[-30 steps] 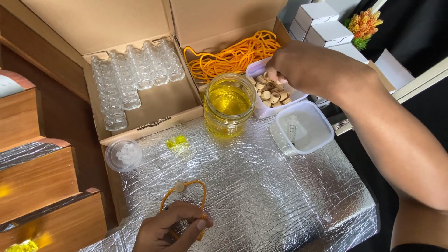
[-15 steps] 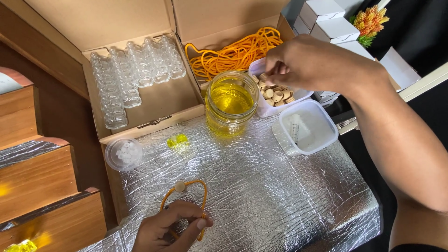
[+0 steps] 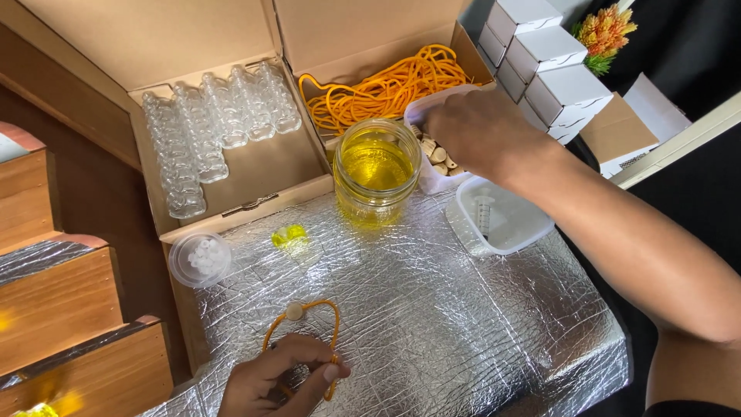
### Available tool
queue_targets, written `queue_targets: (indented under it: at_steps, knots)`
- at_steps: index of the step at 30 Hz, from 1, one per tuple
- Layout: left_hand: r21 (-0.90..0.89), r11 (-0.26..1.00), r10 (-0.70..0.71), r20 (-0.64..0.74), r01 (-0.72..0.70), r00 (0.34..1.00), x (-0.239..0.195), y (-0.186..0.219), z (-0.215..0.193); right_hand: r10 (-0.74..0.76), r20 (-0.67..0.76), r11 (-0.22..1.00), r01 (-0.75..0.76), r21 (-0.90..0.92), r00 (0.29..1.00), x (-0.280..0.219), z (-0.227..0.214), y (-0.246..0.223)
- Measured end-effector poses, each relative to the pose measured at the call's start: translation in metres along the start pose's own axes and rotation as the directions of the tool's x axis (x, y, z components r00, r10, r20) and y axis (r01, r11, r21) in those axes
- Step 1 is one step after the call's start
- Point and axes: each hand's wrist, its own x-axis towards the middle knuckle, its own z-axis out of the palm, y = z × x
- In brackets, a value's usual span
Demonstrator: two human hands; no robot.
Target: Filling small glass bottles with fragrance oil using a syringe and attaching wooden caps with cords.
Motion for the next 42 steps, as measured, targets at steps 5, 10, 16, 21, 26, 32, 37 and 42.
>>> queue_targets:
  at_steps: [5, 10, 16, 21, 26, 32, 37, 42]
  knots:
    - [-0.036, 0.999, 0.026, 0.078, -0.023, 0.997, 0.0, -0.002, -0.005, -0.024, -0.065, 0.984, 0.012, -0.18, 0.998, 0.006, 0.021, 0.011]
    - [-0.085, 0.992, -0.087, 0.104, 0.096, 0.991, -0.002, 0.0, -0.007, -0.067, -0.063, 0.959, 0.046, -0.281, 0.996, 0.005, 0.011, 0.01]
    - [0.024, 0.998, -0.059, 0.133, 0.056, 0.989, -0.002, 0.006, -0.009, -0.121, 0.008, 0.991, 0.122, -0.061, 0.993, 0.005, 0.004, 0.017]
    - [0.072, 0.961, -0.274, 0.096, 0.268, 0.957, -0.002, 0.018, -0.008, -0.101, 0.017, 0.993, 0.1, 0.068, 0.995, 0.002, -0.006, 0.01]
    - [-0.002, 0.991, -0.131, 0.151, 0.133, 0.98, -0.001, 0.012, -0.011, 0.064, 0.165, 0.956, -0.107, 0.271, 0.984, -0.006, -0.025, -0.001]
    - [-0.026, 1.0, -0.006, 0.175, 0.01, 0.985, -0.003, 0.007, -0.012, -0.165, 0.039, 0.986, 0.163, 0.034, 0.986, -0.004, -0.007, 0.011]
    - [-0.073, 0.996, 0.072, 0.184, -0.06, 0.98, -0.004, 0.006, -0.012, -0.035, 0.087, 0.994, 0.026, 0.105, 0.996, -0.029, -0.035, 0.002]
    - [-0.124, 0.986, 0.137, 0.2, -0.114, 0.97, -0.006, 0.007, -0.013, -0.038, -0.147, 0.939, 0.086, 0.333, 0.988, -0.067, -0.067, 0.006]
